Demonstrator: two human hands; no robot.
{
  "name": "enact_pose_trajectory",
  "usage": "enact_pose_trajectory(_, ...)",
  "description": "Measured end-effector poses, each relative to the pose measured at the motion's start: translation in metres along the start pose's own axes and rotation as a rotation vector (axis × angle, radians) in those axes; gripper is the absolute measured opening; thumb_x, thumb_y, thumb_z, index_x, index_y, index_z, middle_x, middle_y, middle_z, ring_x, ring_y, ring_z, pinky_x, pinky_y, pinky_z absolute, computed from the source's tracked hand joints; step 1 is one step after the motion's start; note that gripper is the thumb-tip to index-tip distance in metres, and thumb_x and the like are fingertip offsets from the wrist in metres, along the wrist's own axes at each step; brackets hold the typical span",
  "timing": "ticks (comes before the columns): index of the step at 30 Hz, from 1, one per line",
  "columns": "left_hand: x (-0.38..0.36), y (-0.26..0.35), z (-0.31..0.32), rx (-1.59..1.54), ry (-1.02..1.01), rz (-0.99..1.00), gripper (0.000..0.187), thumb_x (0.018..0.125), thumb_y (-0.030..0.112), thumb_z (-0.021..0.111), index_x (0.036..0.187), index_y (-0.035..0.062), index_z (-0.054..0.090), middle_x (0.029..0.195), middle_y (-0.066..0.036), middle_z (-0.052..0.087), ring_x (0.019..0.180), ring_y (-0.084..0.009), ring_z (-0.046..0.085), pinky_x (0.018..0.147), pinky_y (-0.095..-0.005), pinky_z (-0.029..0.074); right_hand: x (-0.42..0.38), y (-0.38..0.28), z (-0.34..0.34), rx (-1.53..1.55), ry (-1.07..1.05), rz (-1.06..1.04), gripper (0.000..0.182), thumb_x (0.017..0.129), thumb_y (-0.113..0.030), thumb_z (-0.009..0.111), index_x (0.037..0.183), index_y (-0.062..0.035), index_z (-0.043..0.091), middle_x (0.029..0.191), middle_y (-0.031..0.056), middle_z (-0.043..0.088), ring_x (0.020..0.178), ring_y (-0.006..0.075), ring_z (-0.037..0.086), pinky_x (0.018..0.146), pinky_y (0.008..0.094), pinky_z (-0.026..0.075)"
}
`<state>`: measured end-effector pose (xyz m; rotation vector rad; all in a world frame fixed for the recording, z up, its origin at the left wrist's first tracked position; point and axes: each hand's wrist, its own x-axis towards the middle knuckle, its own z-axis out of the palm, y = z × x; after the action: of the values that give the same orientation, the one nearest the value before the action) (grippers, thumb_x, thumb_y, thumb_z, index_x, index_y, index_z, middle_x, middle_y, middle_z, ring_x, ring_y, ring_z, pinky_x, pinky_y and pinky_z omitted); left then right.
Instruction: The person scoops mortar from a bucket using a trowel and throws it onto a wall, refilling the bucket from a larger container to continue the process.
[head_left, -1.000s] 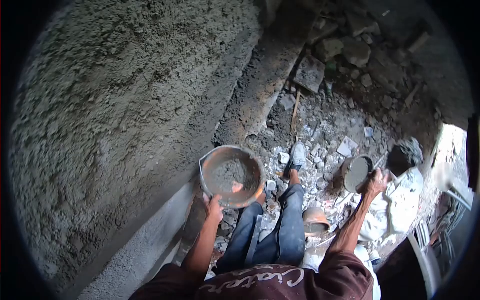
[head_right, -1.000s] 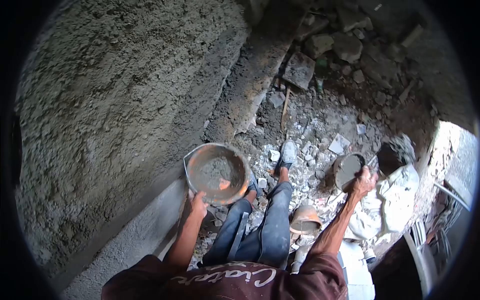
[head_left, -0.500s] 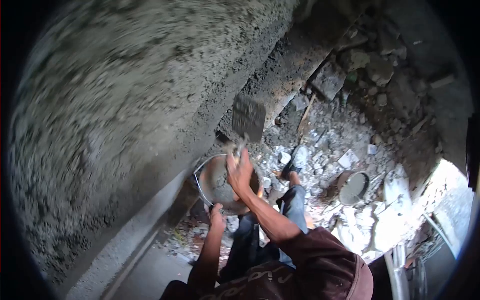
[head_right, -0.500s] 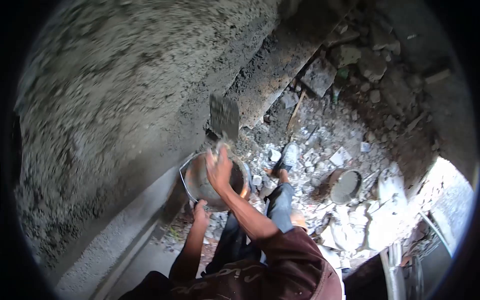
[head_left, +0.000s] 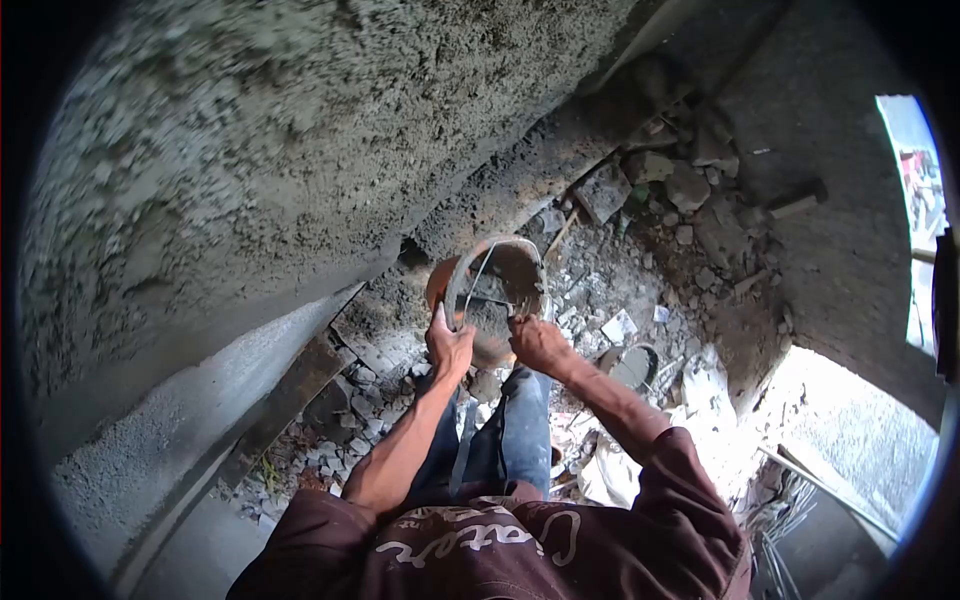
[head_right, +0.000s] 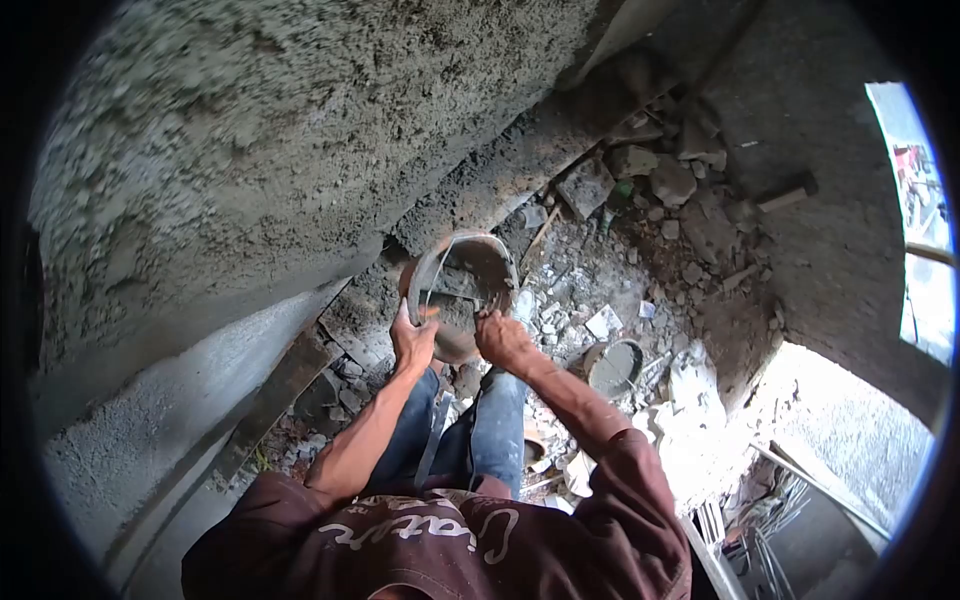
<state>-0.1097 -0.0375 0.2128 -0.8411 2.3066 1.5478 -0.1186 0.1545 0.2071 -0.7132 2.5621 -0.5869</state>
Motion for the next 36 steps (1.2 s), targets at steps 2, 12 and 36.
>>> enact_pose_trajectory(2,-0.011,0.030,-0.021,0.061,0.009,0.074,0.064,0.066,0.009,0.060,0.125,-0.0105,0.043,0.097,-0.018,0.064,0.084,-0.0210,0.061,0.081,-0.0304,0.047,-0.005,0.003,-0.020,-0.051,0.055,0.000,0.015,0.083,-0.015,0.047,0.080,-0.0015,0.052,0.063,0.0148,0.054,0.046,0.0279,0.056,0.036,0.0401,0.043)
enact_pose_trajectory(12,-0.031,0.047,-0.054,0.044,-0.122,0.183,0.062,0.068,0.012,0.060,0.122,-0.0118,0.046,0.096,-0.023,0.064,0.085,-0.0258,0.064,0.077,-0.0341,0.049,-0.026,-0.073,-0.027,0.862,-0.159,0.340,0.027,0.077,-0.019,0.063,0.096,-0.0006,0.058,0.070,0.0077,0.059,0.055,0.0147,0.054,0.049,0.0313,0.044)
enact_pose_trajectory(36,0.056,-0.010,-0.017,-0.350,0.074,-0.403,0.076,0.068,0.003,0.058,0.136,0.0231,0.033,0.132,-0.005,0.041,0.117,-0.0337,0.043,0.086,-0.0600,0.041,-0.167,0.123,-0.089,1.467,1.026,0.922,0.026,0.080,-0.019,0.060,0.101,-0.0042,0.056,0.065,0.0018,0.052,0.052,0.0088,0.051,0.045,0.0225,0.044)
